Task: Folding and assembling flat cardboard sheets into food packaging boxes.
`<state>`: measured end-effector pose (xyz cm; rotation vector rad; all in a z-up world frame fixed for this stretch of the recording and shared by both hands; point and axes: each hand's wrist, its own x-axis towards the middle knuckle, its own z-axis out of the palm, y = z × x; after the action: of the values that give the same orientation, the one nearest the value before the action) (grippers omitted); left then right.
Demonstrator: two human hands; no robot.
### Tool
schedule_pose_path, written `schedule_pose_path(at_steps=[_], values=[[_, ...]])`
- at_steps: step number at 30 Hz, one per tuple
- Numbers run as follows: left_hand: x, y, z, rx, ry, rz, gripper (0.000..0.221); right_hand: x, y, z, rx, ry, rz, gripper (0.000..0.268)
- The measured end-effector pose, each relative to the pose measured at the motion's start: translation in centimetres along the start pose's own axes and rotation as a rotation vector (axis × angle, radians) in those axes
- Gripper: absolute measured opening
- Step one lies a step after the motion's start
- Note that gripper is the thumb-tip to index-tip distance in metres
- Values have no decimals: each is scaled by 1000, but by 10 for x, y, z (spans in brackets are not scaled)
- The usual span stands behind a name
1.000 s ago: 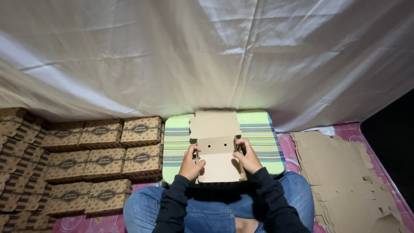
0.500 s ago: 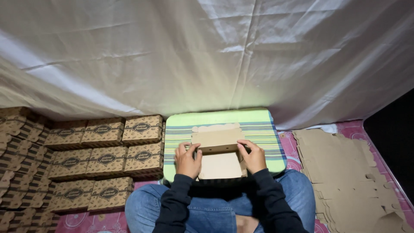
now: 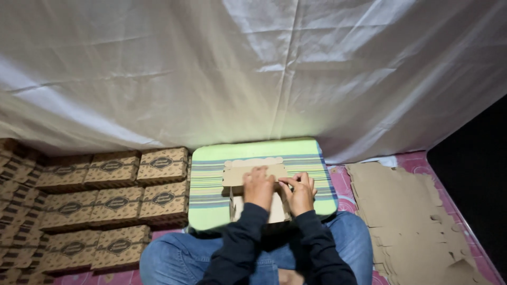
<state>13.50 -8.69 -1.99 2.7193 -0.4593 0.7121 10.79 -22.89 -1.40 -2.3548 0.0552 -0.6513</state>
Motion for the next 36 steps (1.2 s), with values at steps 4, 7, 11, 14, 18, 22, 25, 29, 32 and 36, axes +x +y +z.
schedule_pose_path(at_steps=[4, 7, 11, 14, 18, 22, 25, 29, 32, 36], values=[[-23, -53, -22, -212, 46, -179, 16, -1, -10, -11, -29, -3, -16, 13], [-31, -57, -93, -67, -39, -372, 13, 3, -16, -10, -70, -24, -17, 13], [-61, -70, -93, -366, -168, -565, 42, -2, -45, -21, -216, -5, -44, 11], [-74, -78, -67, -684, -157, -600, 57, -11, -55, -8, -230, 91, -143, 9], [-84, -80, -56, -767, -80, -602, 56, -22, -101, 5, 80, -200, -26, 20], [-92, -77, -42, -795, 17, -562, 53, -28, -110, 40, 383, -395, 87, 28], [-95, -77, -36, -771, 148, -527, 54, -28, -105, 57, 424, -428, 44, 28], [-97, -70, -38, -1036, 241, -760, 59, -30, -94, 59, 356, -379, 35, 24], [-97, -68, -34, -1116, 302, -794, 51, -33, -89, 56, 469, -395, 19, 25], [-97, -65, -35, -1063, 337, -779, 41, -38, -88, 50, 664, -516, 202, 28]])
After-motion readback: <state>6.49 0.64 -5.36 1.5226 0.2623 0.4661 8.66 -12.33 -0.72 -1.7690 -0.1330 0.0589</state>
